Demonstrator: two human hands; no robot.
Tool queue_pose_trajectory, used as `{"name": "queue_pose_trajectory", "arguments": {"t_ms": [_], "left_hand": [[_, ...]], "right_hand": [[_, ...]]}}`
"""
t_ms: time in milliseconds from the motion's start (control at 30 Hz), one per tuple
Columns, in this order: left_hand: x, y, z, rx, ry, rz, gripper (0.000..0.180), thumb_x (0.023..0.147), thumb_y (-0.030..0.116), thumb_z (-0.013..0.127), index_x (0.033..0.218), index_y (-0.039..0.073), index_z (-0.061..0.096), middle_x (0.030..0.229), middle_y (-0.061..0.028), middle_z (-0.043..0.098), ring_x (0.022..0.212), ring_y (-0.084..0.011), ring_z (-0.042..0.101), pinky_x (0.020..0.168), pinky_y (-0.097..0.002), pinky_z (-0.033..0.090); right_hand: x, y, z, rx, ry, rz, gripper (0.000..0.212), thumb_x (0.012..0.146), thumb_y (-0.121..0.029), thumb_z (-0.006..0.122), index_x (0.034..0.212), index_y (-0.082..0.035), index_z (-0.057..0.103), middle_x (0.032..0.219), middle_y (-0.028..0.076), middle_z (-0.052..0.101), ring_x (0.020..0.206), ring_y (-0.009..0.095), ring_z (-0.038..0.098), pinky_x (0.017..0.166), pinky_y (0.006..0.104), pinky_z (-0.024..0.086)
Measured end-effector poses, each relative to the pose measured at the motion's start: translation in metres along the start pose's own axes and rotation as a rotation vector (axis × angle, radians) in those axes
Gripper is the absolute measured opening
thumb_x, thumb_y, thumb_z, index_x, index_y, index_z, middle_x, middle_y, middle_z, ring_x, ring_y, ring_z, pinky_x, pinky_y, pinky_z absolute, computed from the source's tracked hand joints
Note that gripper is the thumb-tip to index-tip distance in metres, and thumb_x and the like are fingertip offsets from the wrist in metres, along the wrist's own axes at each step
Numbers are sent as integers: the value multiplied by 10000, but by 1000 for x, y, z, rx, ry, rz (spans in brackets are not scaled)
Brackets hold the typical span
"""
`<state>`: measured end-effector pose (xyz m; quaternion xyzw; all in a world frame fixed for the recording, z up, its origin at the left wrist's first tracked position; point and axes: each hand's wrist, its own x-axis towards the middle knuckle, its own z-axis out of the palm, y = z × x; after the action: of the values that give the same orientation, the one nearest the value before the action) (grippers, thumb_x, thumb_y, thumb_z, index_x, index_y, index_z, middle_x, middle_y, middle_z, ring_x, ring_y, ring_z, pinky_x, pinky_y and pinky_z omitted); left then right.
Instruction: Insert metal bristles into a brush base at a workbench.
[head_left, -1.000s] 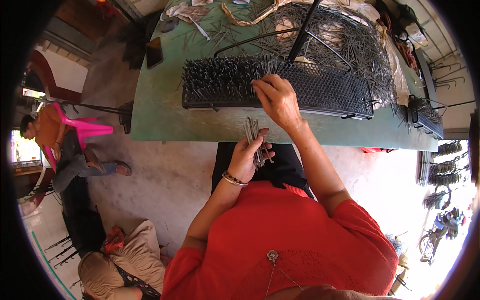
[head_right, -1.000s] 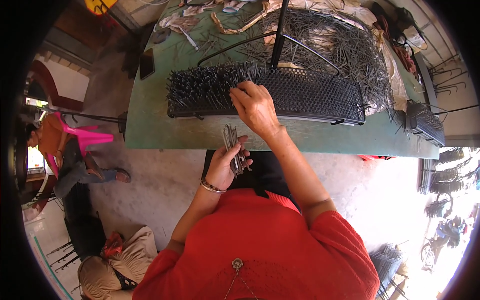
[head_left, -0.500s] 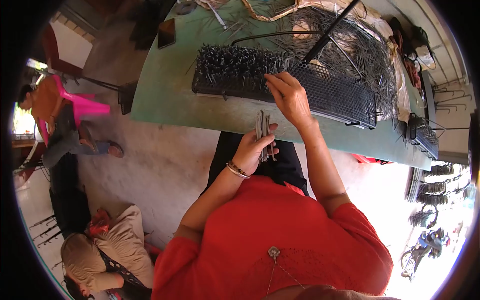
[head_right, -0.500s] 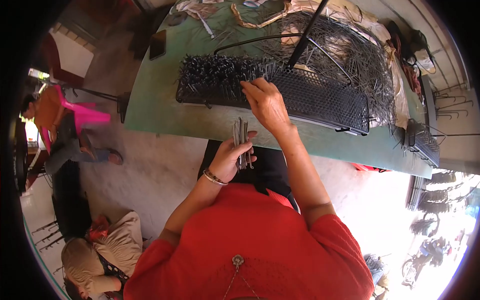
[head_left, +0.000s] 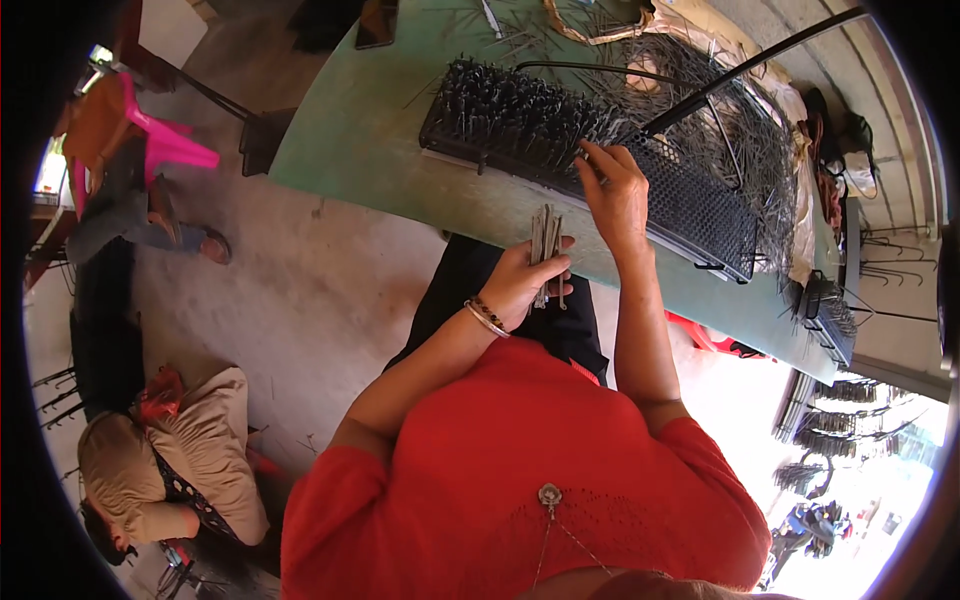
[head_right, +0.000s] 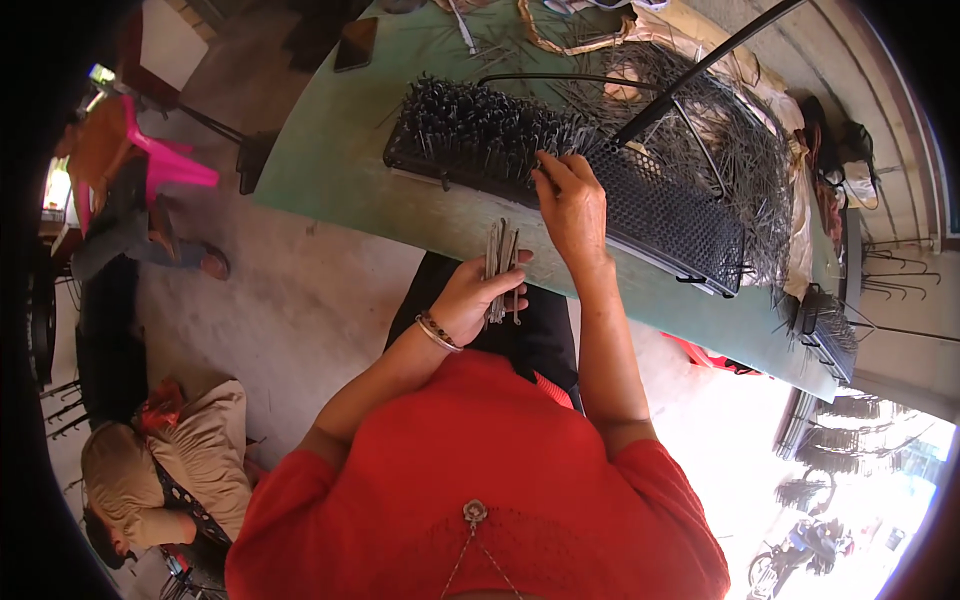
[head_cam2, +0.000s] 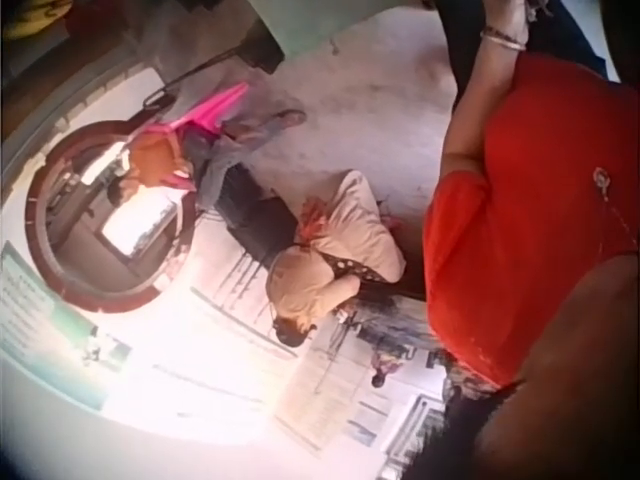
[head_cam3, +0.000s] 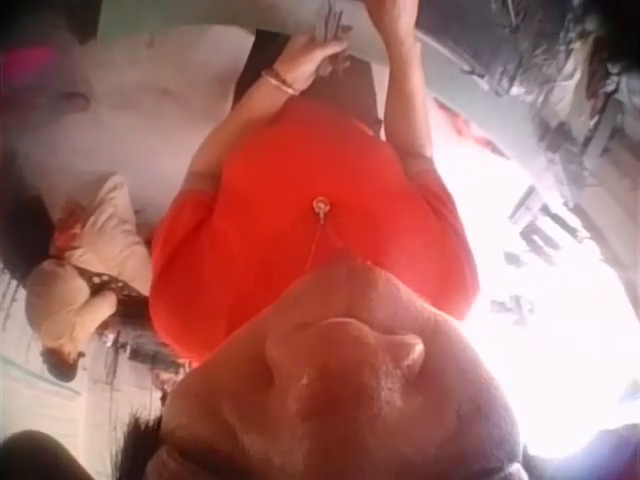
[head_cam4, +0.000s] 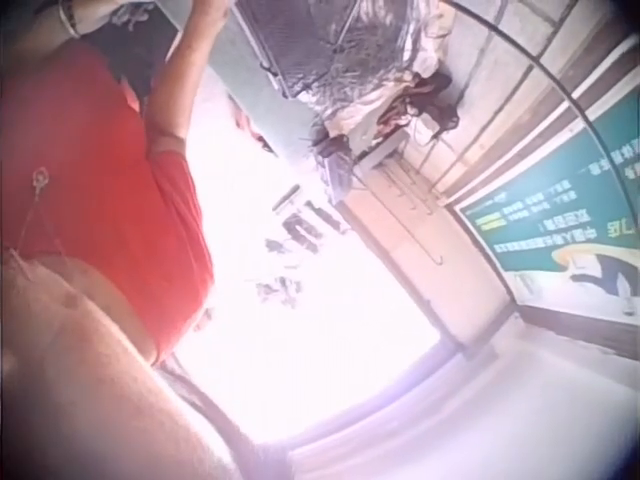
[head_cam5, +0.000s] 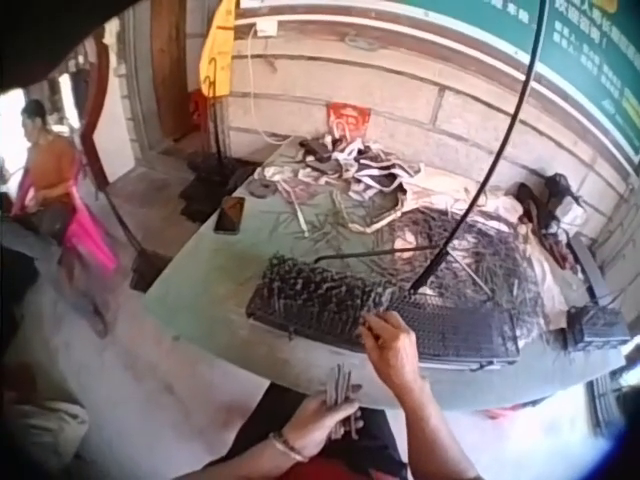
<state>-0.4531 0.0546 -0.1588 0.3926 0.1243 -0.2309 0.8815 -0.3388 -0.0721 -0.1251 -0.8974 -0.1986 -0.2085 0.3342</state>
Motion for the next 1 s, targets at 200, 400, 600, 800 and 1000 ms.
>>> {"name": "queue_pose_trajectory", "arguments": {"t_ms": [200, 400, 600, 800, 1000], "left_hand": [[-2, -2, 0, -4, 2, 14, 324, 868, 127, 604, 1156, -9, 547, 932, -27, 551, 792, -108, 562, 687, -270, 526], [-5, -5, 0, -6, 8, 7, 312, 863, 129, 610, 1134, -14, 548, 954, -29, 556, 803, -111, 563, 690, -273, 534], [-10, -2, 9, -62, 54, -18, 276, 864, 110, 589, 1109, -12, 553, 912, -31, 543, 819, -132, 554, 693, -297, 536], [-1, -4, 11, -112, 71, 31, 263, 869, 108, 577, 1109, 7, 540, 970, -36, 552, 840, -135, 556, 723, -317, 536], [12, -4, 20, -9, 33, 37, 262, 875, 114, 578, 1109, 6, 532, 972, -46, 561, 857, -139, 574, 738, -325, 536]], "right_hand": [[-1, 5, -5, 109, -40, 54, 203, 776, -71, 669, 975, -31, 666, 809, 101, 616, 656, 222, 610, 592, 306, 470], [-1, 7, -2, 65, -13, -87, 177, 791, -61, 650, 963, -19, 664, 820, 114, 619, 668, 234, 613, 616, 306, 473], [-9, 4, -11, 78, 65, -26, 163, 808, -66, 640, 958, -8, 663, 814, 119, 618, 685, 228, 612, 609, 309, 470], [-37, 10, -24, 383, -105, 240, 167, 820, -125, 665, 925, 5, 671, 785, 89, 628, 651, 148, 580, 575, 275, 448], [-49, 12, -33, 719, -321, 460, 207, 842, -160, 665, 900, 39, 670, 762, 69, 649, 661, 94, 569, 599, 235, 455]]}}
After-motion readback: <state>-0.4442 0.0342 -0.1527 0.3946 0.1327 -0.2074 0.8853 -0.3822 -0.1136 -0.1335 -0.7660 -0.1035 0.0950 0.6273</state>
